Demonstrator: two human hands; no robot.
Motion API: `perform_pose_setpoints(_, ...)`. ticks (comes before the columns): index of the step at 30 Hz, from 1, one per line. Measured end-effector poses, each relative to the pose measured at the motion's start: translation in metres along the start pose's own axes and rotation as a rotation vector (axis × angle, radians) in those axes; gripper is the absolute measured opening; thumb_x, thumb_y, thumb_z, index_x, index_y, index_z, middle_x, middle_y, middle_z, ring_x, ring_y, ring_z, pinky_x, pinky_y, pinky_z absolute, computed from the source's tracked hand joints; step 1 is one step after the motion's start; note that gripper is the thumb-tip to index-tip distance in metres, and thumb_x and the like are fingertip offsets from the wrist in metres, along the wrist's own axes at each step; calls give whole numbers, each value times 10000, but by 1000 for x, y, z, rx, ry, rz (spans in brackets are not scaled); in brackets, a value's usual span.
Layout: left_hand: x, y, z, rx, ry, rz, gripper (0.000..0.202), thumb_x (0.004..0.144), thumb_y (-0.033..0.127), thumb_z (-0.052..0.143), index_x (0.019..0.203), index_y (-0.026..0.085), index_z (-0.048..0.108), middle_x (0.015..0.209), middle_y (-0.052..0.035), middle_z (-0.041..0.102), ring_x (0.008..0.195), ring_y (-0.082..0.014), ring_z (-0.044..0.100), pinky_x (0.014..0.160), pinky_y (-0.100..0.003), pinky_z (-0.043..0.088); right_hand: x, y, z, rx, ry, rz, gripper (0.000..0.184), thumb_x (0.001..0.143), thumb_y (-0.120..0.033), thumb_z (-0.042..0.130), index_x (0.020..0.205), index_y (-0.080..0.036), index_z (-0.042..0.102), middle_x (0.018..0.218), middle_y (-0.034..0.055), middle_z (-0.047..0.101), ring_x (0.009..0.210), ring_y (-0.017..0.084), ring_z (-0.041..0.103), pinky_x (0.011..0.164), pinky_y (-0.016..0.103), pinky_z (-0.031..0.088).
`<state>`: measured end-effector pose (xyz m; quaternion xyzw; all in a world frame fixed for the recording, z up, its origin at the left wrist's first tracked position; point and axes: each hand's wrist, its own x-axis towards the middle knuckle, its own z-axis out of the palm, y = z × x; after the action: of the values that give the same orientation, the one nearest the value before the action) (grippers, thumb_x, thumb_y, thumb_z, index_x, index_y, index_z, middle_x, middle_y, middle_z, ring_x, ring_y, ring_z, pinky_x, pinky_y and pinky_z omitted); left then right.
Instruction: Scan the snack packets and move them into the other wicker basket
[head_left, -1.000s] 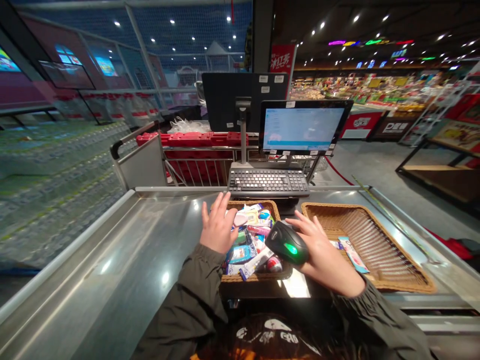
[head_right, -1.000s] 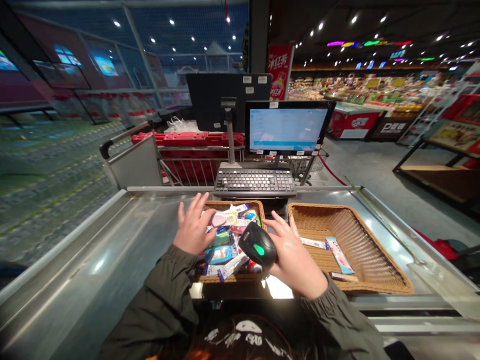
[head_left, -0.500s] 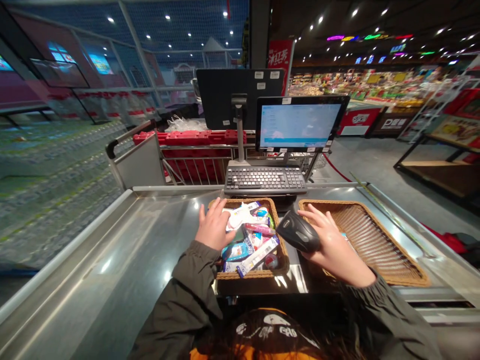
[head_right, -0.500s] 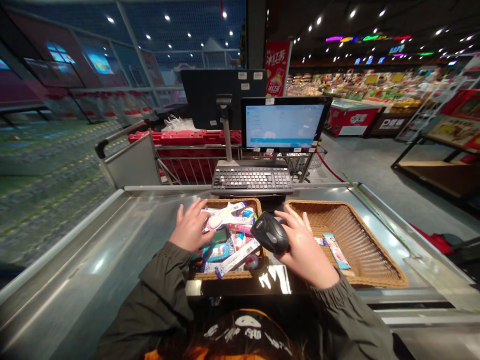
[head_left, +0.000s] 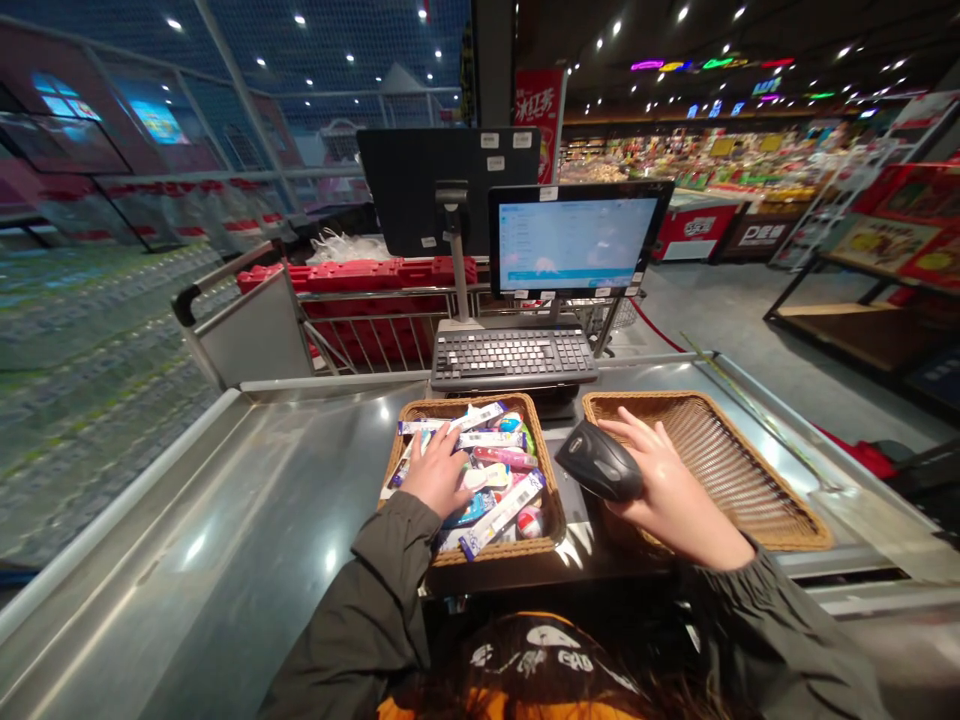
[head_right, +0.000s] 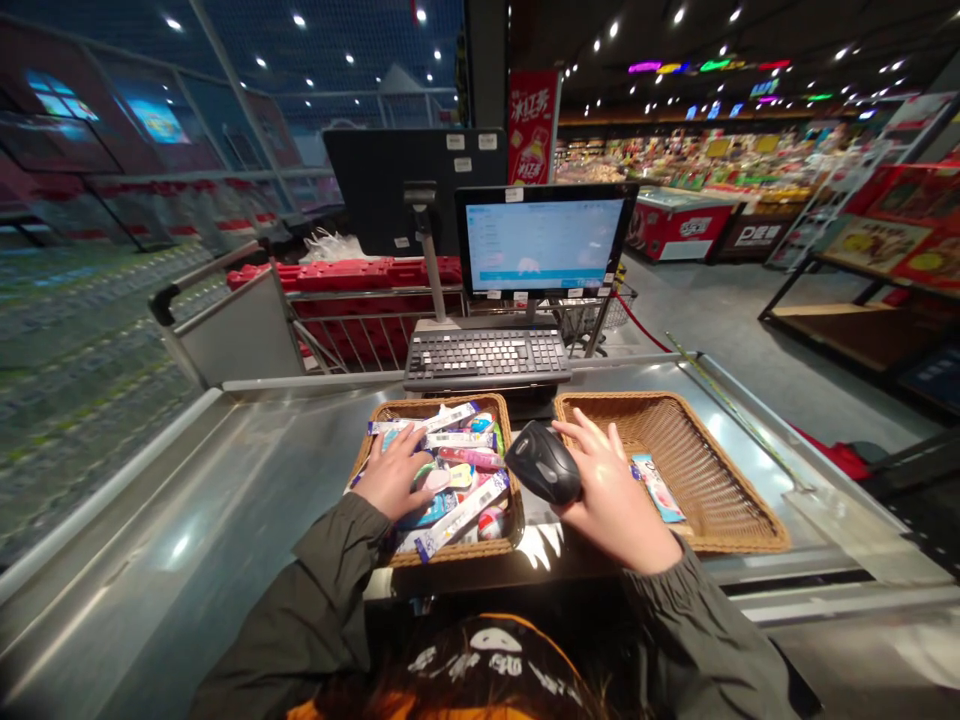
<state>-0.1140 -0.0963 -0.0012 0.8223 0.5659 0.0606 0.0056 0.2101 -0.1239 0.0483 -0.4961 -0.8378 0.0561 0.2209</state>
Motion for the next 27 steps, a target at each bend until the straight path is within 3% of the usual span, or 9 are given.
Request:
perform_pose_setpoints(5, 4, 11, -22, -13, 94, 11, 249, 771, 298, 701, 999, 198, 679, 1482, -173, 449, 1421, -372, 327, 1117, -694, 205, -6, 10, -6, -13, -12, 48, 504, 728, -204, 581, 1231, -216, 598, 1407, 142, 518, 1429, 400, 298, 1085, 735, 207)
perform_pose_setpoints(11, 33, 53, -44, -49, 129, 155, 285, 812, 306, 669, 1073, 193, 660, 1503, -161, 427, 1438, -353, 298, 1139, -671, 184, -26, 42, -24, -81, 50, 133, 437, 718, -226, 574, 1148, -178, 634, 1371, 150, 549, 1405, 411, 337, 1095, 710, 233)
perform_pose_setpoints(19, 108, 137, -23, -120, 28, 487, 309, 767, 311, 724, 1046, 187, 676, 1471, -162, 466, 1433, -348, 305, 1151, -664, 164, -72, 103, -64, -179, 173, 322, 410, 752, -302, 580, 1149, -203, 613, 1355, 148, 557, 1406, 419, 336, 1088, 702, 267)
perform_pose_setpoints(27, 166, 233, 10, -36, -218, 727, 359, 716, 361, 768, 1018, 177, 706, 1415, -165, 526, 1408, -339, 348, 1158, -637, 195, -114, 145, -88, -203, 209, 447, 401, 784, -343, 574, 1156, -196, 604, 1373, 151, 534, 1411, 423, 328, 1107, 720, 218)
